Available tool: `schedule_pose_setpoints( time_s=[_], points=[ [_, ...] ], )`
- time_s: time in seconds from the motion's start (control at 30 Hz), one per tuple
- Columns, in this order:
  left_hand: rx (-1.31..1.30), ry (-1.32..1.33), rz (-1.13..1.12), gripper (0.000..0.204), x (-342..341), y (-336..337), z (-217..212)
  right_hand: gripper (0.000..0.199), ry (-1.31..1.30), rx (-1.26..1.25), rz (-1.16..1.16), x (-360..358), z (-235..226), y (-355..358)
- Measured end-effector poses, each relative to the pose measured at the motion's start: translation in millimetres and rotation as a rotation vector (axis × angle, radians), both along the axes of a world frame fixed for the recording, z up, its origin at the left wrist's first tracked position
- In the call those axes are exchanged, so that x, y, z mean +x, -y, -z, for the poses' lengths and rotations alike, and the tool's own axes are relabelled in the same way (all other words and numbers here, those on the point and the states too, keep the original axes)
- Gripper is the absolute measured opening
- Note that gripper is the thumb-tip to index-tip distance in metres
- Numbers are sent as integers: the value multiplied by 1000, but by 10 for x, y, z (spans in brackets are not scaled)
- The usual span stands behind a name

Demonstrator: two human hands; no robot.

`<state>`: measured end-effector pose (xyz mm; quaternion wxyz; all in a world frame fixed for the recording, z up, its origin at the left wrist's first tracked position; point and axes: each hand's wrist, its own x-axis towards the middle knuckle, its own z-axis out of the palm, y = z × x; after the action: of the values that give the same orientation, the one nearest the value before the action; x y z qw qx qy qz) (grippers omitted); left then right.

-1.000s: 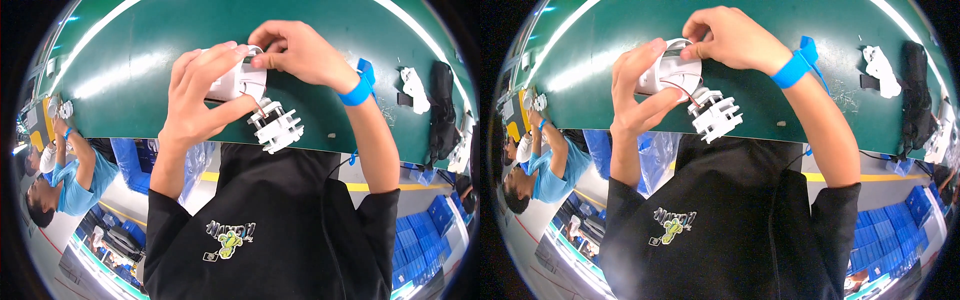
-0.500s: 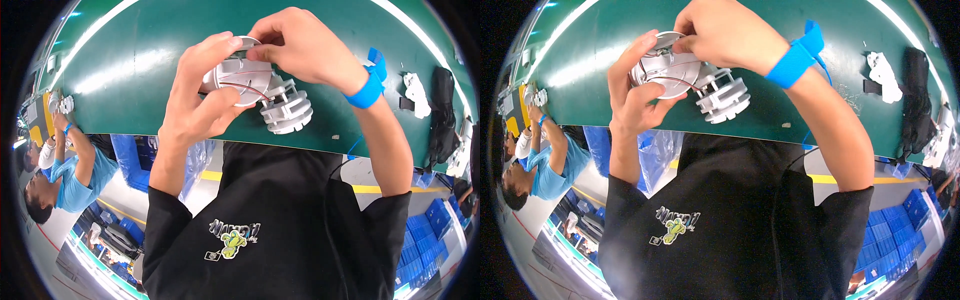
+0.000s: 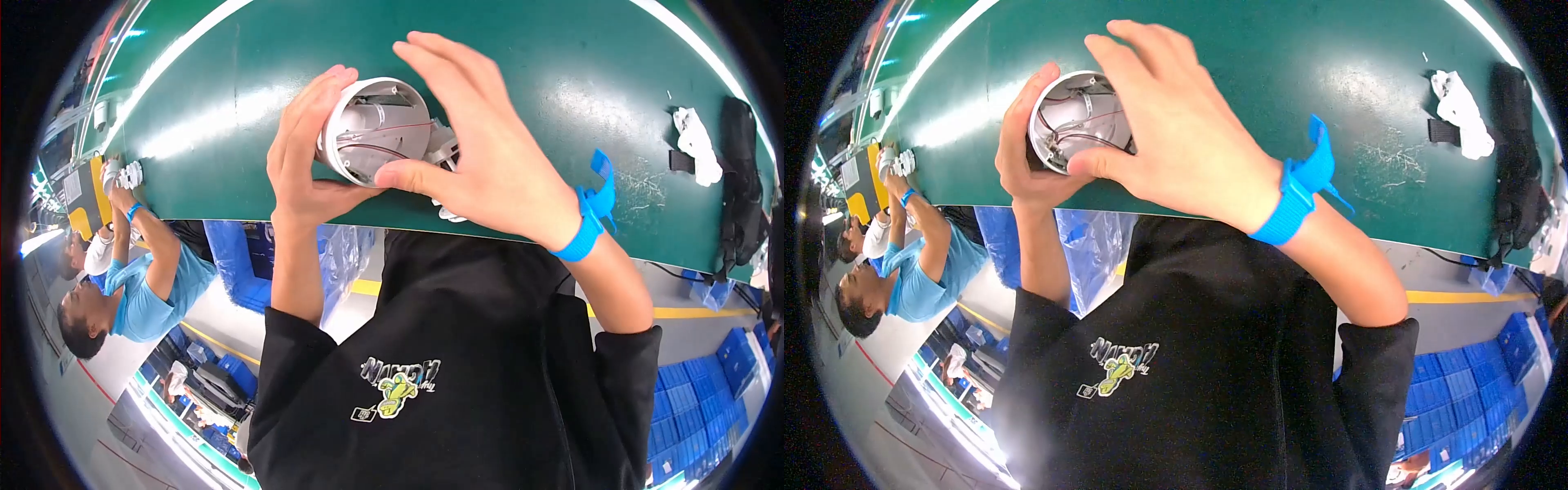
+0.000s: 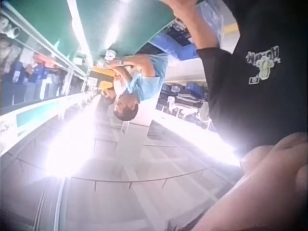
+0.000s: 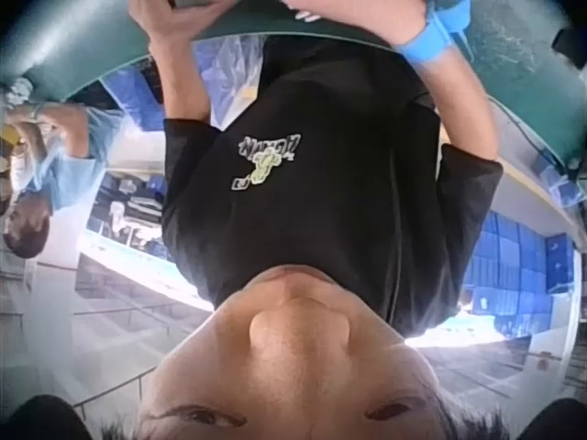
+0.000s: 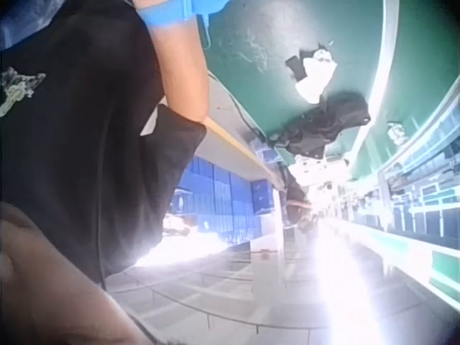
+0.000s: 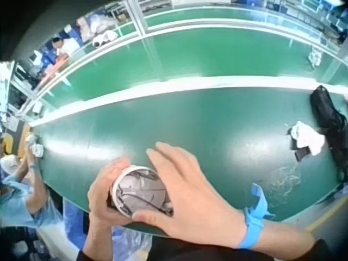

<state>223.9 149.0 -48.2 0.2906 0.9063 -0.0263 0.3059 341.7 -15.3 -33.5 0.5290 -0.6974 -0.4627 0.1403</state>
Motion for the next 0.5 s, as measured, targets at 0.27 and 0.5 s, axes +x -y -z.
schedule_pose_setpoints(
  time_s=[0.27,0.5],
  points=[
    [-65,138,104,75,-28,-85,171,82,-221,-59,-180,-33,60,-204],
    [-51,128,51,75,-105,-81,186,77,-460,33,-249,-111,-14,-218]
  ],
)
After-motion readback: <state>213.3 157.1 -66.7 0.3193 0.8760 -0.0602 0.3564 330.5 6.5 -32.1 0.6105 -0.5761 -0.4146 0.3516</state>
